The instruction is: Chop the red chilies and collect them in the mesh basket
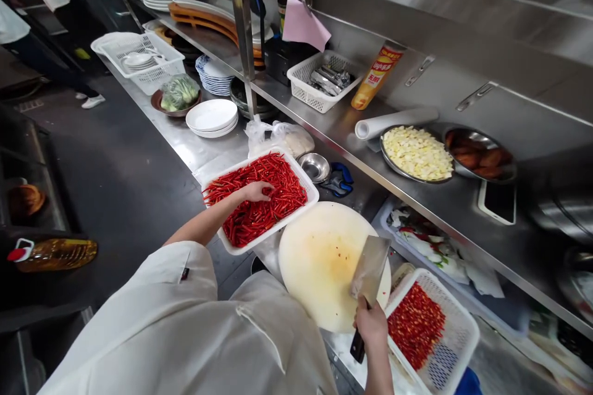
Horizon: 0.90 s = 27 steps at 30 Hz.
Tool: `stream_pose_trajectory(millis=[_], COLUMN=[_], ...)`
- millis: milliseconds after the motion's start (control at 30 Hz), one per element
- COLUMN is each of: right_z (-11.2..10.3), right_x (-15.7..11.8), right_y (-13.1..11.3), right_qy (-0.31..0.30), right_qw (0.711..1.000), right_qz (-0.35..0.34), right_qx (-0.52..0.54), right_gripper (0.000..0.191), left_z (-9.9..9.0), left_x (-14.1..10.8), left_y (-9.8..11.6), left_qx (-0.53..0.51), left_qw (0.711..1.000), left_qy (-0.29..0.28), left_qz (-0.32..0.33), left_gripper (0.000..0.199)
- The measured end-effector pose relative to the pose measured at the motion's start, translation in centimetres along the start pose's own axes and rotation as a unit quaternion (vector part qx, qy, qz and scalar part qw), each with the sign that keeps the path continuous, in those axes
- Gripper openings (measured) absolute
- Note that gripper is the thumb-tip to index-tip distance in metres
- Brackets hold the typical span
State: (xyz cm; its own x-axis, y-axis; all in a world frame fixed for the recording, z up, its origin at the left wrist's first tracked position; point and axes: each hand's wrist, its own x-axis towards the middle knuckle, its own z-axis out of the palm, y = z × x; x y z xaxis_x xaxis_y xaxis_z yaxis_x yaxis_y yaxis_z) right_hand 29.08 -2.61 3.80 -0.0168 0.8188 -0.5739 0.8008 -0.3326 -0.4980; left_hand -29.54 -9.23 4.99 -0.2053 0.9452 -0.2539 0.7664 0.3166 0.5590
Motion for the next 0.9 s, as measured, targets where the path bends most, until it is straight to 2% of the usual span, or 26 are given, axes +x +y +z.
stream_pose_trajectory(millis=[100, 200, 267, 400, 467, 567, 667, 767, 900], right_z=[-0.1, -0.2, -0.3, -0.2, -0.2, -0.1, -0.2, -0.6, -0.8], right_x=[-0.1, -0.3, -0.4, -0.5, -0.6, -0.6, -0.6, -0.5, -1.0], right_y=[-0.6, -1.1, -1.2, -1.4, -1.3, -1.4, -1.6, -1.9, -1.0], right_qy=[0.005, 0.009, 0.006, 0.007, 0.008, 0.001, -0.009, -0.017, -0.021], right_qw=[1.0, 1.0, 1.0, 0.999, 0.999, 0.999, 0.999, 0.999, 0.999], right_qz=[0.006, 0.005, 0.001, -0.011, -0.014, -0.017, -0.019, -0.022, -0.03], right_qx=[-0.003, -0.021, -0.029, -0.033, -0.037, -0.043, -0.041, -0.04, 0.012], right_gripper=[0.039, 0.037, 0.035, 0.033, 0.033, 0.034, 0.037, 0.039, 0.04], left_z=[0.5, 1.4, 2.0, 2.5, 2.5, 2.6, 3.2, 3.4, 1.8], left_x=[2.1, 4.1, 4.6, 3.5, 2.6, 1.7, 1.6, 2.0, 2.4], left_y=[1.3, 2.5, 2.9, 2.6, 2.2, 2.1, 2.5, 2.8, 2.3], left_qx=[0.084, 0.106, 0.112, 0.136, 0.149, 0.161, 0.176, 0.169, 0.108], left_qw=[0.996, 0.991, 0.989, 0.989, 0.984, 0.981, 0.981, 0.985, 0.993], left_qy=[-0.019, -0.084, -0.09, -0.04, -0.054, -0.087, -0.071, -0.037, -0.014], left_qz=[0.016, -0.012, -0.023, 0.047, 0.076, 0.065, 0.025, 0.0, 0.036], left_gripper=[0.079, 0.104, 0.109, 0.087, 0.075, 0.075, 0.085, 0.072, 0.052])
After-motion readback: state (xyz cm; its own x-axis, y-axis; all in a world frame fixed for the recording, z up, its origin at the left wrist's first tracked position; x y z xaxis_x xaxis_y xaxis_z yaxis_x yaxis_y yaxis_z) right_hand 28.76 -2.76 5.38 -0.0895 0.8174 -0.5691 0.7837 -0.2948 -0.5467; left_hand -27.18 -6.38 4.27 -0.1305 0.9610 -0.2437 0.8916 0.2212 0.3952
